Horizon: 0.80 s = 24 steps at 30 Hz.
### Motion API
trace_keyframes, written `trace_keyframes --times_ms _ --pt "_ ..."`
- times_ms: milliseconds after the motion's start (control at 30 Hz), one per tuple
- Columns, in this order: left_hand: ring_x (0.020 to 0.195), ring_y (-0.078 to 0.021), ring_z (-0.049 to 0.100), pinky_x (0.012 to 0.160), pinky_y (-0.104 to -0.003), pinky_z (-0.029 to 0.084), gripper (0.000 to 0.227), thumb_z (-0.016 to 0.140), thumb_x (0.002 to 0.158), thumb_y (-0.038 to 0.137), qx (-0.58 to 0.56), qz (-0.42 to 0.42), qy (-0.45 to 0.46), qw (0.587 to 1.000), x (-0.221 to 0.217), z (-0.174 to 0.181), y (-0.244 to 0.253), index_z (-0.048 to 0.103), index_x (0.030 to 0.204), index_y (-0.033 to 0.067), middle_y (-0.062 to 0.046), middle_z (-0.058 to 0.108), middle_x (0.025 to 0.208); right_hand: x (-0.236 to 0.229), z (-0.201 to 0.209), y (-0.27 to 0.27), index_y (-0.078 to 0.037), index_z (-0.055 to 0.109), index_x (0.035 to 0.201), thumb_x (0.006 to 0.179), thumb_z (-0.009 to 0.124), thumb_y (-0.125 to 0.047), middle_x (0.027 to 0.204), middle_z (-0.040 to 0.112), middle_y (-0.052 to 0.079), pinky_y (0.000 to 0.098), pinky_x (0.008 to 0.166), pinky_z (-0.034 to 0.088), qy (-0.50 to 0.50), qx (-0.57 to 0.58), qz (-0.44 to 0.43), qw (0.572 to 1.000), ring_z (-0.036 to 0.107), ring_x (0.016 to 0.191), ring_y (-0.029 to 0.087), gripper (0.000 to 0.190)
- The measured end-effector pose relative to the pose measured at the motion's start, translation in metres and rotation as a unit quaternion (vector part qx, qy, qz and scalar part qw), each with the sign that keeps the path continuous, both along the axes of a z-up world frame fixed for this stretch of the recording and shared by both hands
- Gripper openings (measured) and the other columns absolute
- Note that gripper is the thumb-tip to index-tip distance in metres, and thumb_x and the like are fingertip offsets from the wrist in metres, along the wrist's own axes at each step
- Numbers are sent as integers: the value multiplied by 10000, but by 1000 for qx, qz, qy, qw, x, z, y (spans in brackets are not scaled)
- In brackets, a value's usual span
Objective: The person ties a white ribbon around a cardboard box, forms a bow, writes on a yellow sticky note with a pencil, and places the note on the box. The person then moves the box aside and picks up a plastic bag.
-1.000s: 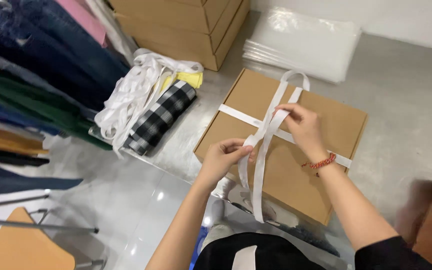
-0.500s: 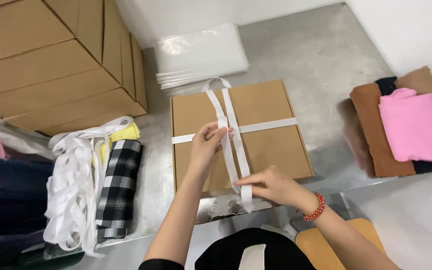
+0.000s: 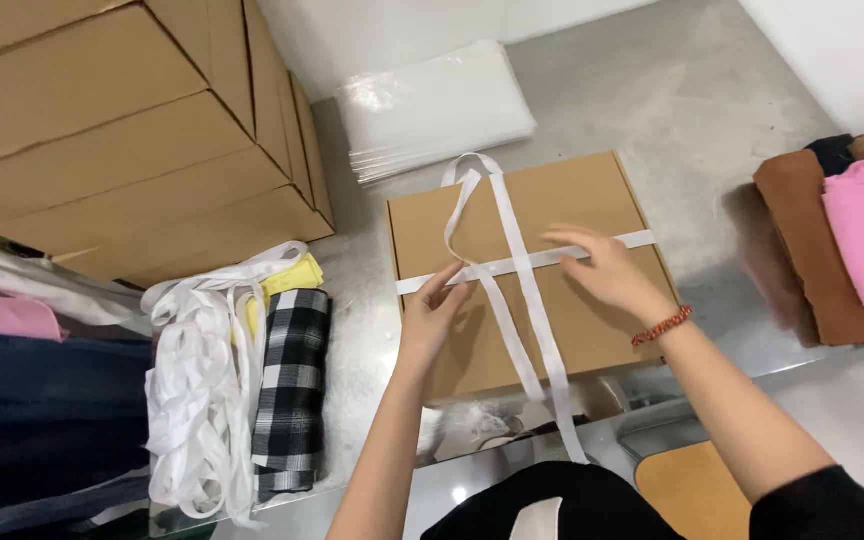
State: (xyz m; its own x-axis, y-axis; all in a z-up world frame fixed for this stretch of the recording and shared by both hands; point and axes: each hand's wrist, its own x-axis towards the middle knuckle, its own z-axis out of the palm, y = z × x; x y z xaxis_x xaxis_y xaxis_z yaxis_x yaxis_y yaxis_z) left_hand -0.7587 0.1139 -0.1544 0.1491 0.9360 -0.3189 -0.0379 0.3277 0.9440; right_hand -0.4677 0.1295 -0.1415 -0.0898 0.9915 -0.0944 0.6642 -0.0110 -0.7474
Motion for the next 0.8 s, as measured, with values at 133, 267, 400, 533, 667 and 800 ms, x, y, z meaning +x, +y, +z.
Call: trace_keyframes --times_ms 133,267,400,533,667,800 --pt "1330 -299 666 1067 -418 576 408 722 1011 209 17 3 60 998 -20 -10 9 722 1418 209 -166 662 1494 15 -86 87 -354 645 1473 954 686 -200 1658 487 3 632 1228 341 -72 40 -7 997 433 1532 361 543" --pt "1297 -302 698 1075 -419 586 336 705 1017 210 -8 23 115 993 -23 -19 16 769 1346 236 -127 768 1327 4 -110 152 -408 472 1598 974 633 -333 1734 340 44 766 1230 6 -202 14 9 979 131 1653 354 649" --pt "1242 -294 731 1035 -421 607 288 682 1029 217 9 -5 143 990 -6 -7 32 800 1292 216 -91 791 1292 -19 -84 186 -418 485 1575 1015 535 -527 1751 338 28 825 1191 -57 -267 -72 28 961 84 1675 310 572" --pt "1308 -365 665 1068 -464 592 287 667 1021 155 73 -13 207 975 15 0 62 776 1285 185 -105 717 1398 -36 -60 192 -441 545 1527 1011 525 -542 1721 403 2 858 1154 -62 -253 -82 48 963 193 1652 313 526" --pt "1246 -378 680 1014 -467 623 369 691 988 49 86 46 213 972 27 -30 92 695 1350 118 -184 573 1470 -41 -74 201 -462 701 1314 988 607 -484 1551 591 -67 830 1164 -5 -197 -15 34 980 436 1519 256 340" --pt "1152 -326 724 1019 -426 617 390 708 987 29 44 50 175 982 34 -45 115 674 1369 107 -172 549 1401 -43 -110 209 -422 779 1097 1027 696 -302 1247 757 -118 734 1204 118 -119 110 -33 986 652 1261 205 162"
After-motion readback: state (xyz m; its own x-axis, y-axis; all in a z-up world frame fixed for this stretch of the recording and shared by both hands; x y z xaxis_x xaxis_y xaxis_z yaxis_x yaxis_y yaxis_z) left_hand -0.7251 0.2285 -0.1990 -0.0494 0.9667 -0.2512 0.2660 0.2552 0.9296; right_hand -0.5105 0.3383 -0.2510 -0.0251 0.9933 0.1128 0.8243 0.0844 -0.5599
